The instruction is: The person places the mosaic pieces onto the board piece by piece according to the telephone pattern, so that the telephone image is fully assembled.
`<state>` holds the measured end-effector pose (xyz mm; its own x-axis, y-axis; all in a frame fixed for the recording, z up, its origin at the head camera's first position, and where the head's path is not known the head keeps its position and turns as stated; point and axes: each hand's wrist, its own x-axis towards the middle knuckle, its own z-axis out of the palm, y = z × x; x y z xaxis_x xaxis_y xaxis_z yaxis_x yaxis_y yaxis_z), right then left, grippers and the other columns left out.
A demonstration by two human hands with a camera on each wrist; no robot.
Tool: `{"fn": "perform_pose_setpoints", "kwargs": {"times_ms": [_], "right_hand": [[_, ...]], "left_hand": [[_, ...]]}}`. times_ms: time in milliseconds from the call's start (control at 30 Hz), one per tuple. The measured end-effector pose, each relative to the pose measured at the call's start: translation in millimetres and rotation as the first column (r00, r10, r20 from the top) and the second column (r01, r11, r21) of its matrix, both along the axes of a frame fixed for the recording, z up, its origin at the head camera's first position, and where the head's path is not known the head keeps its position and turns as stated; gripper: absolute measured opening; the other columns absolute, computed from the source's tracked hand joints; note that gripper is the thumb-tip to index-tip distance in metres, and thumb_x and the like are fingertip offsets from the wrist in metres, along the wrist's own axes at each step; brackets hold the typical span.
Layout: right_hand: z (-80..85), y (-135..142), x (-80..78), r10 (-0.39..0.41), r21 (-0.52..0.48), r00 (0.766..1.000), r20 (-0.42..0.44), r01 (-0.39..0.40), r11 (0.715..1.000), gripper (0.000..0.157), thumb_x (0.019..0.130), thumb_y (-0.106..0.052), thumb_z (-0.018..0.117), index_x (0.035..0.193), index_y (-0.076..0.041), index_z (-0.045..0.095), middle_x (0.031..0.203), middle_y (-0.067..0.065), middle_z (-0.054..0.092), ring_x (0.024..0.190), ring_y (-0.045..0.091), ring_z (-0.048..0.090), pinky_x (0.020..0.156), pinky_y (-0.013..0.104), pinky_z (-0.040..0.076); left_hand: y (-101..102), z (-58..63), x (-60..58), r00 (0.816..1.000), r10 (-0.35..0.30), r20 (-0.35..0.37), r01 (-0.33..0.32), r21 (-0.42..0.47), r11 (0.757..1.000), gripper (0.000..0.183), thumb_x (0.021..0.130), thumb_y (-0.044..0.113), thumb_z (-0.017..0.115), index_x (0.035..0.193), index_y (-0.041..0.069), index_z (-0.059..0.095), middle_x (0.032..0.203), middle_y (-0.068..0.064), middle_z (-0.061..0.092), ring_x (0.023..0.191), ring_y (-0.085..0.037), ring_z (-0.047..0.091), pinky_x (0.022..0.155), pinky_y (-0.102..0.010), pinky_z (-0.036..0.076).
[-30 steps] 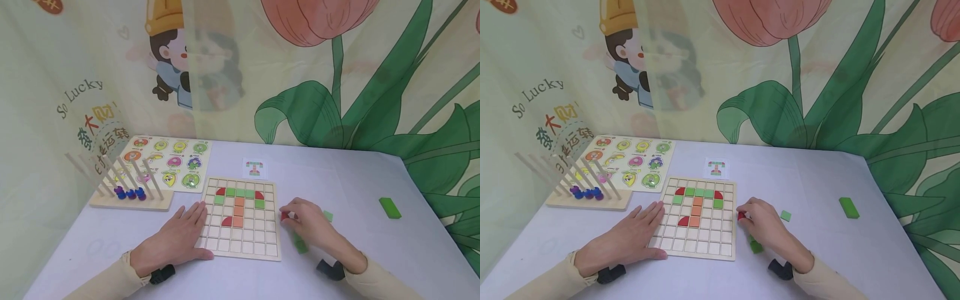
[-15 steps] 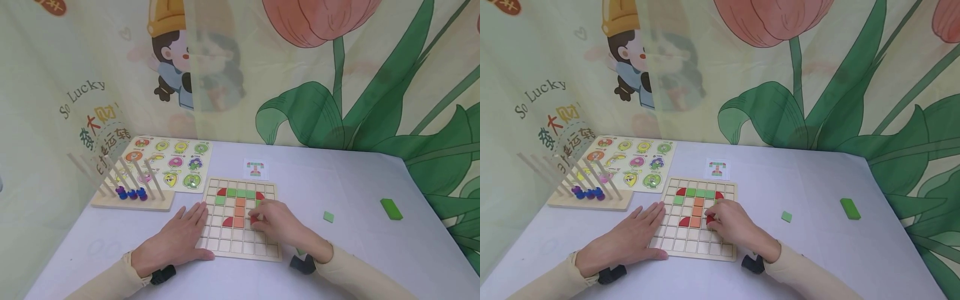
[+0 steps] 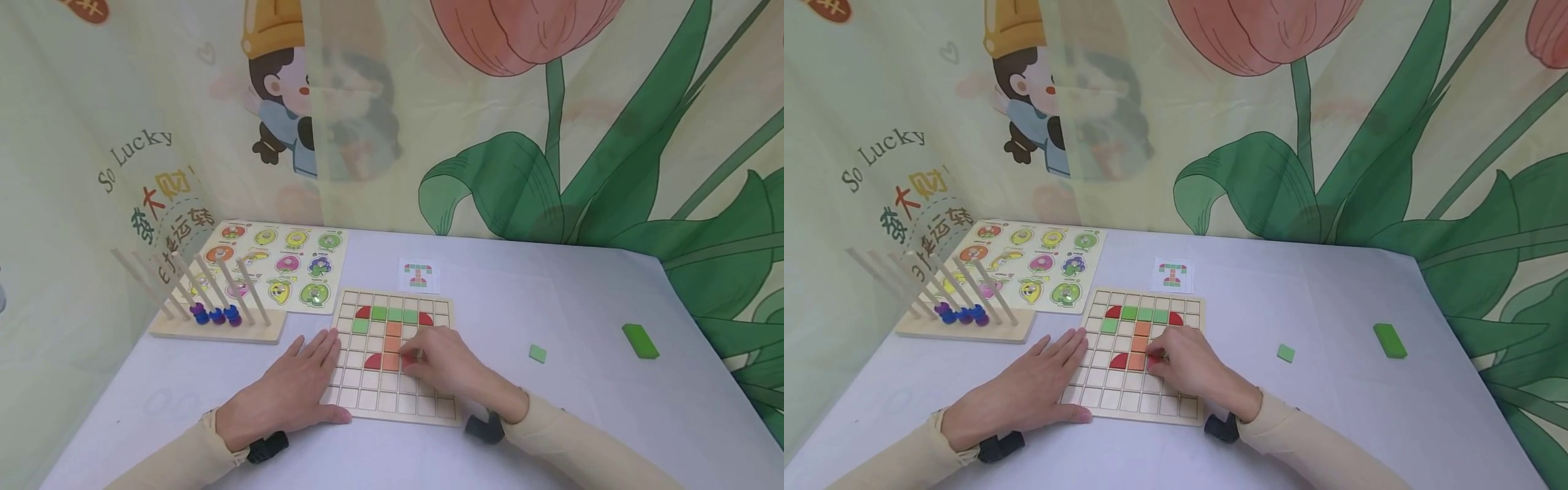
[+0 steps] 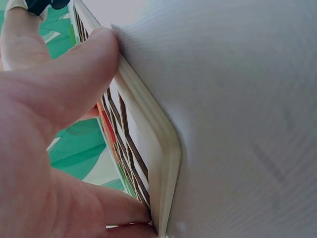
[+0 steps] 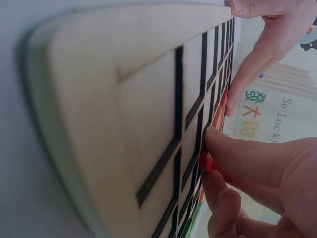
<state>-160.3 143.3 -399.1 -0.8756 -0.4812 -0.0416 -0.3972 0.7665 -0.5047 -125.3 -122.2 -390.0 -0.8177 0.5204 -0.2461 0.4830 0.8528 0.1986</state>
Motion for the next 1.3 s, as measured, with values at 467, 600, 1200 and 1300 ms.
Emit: {"fn": "perform_pose_setpoints", "kwargs": {"times_ms": [467, 600, 1200, 1300], "right_hand": [[-1.9, 3.5, 1.1, -0.055, -0.040, 0.998, 0.044, 0.057, 0.998, 0.022, 0.082, -0.014, 0.086, 0.104, -0.014, 0.084, 0.096, -0.003, 0.081, 0.078, 0.007, 0.057, 0.062, 0.020, 0.045], [-1.9, 3.4, 1.7, -0.059, -0.044, 0.997, 0.054, 0.062, 0.997, 0.020, 0.081, -0.013, 0.086, 0.102, -0.014, 0.084, 0.094, -0.005, 0.080, 0.074, 0.006, 0.056, 0.059, 0.019, 0.043], [1.0, 2.2, 2.8, -0.067, -0.057, 0.995, 0.069, 0.071, 0.996, 0.022, 0.080, -0.012, 0.087, 0.102, -0.012, 0.084, 0.091, -0.001, 0.081, 0.074, 0.008, 0.056, 0.054, 0.019, 0.038], [0.4, 2.6, 2.8, -0.066, -0.051, 0.996, 0.067, 0.069, 0.996, 0.023, 0.080, -0.012, 0.087, 0.103, -0.012, 0.083, 0.092, -0.002, 0.081, 0.077, 0.008, 0.058, 0.058, 0.019, 0.043]], "left_hand": [[-1.4, 0.1, 0.9, 1.000, 0.003, 0.006, -0.003, 0.014, 1.000, 0.111, 0.083, 0.067, 0.072, 0.156, -0.007, 0.034, 0.167, -0.024, 0.027, 0.157, -0.040, 0.026, 0.125, -0.064, 0.023], [-1.2, -0.2, 0.6, 1.000, 0.004, 0.006, -0.004, 0.007, 1.000, 0.111, 0.083, 0.068, 0.072, 0.156, -0.007, 0.033, 0.168, -0.024, 0.027, 0.157, -0.039, 0.026, 0.125, -0.063, 0.023], [-1.0, 0.0, 0.6, 1.000, 0.003, 0.009, -0.003, 0.009, 1.000, 0.110, 0.084, 0.067, 0.072, 0.155, -0.008, 0.034, 0.167, -0.025, 0.027, 0.157, -0.039, 0.025, 0.125, -0.063, 0.022], [-1.0, 0.5, 0.4, 1.000, 0.003, 0.009, -0.003, 0.009, 1.000, 0.110, 0.084, 0.067, 0.072, 0.155, -0.008, 0.034, 0.167, -0.025, 0.027, 0.157, -0.039, 0.025, 0.125, -0.063, 0.022]]}}
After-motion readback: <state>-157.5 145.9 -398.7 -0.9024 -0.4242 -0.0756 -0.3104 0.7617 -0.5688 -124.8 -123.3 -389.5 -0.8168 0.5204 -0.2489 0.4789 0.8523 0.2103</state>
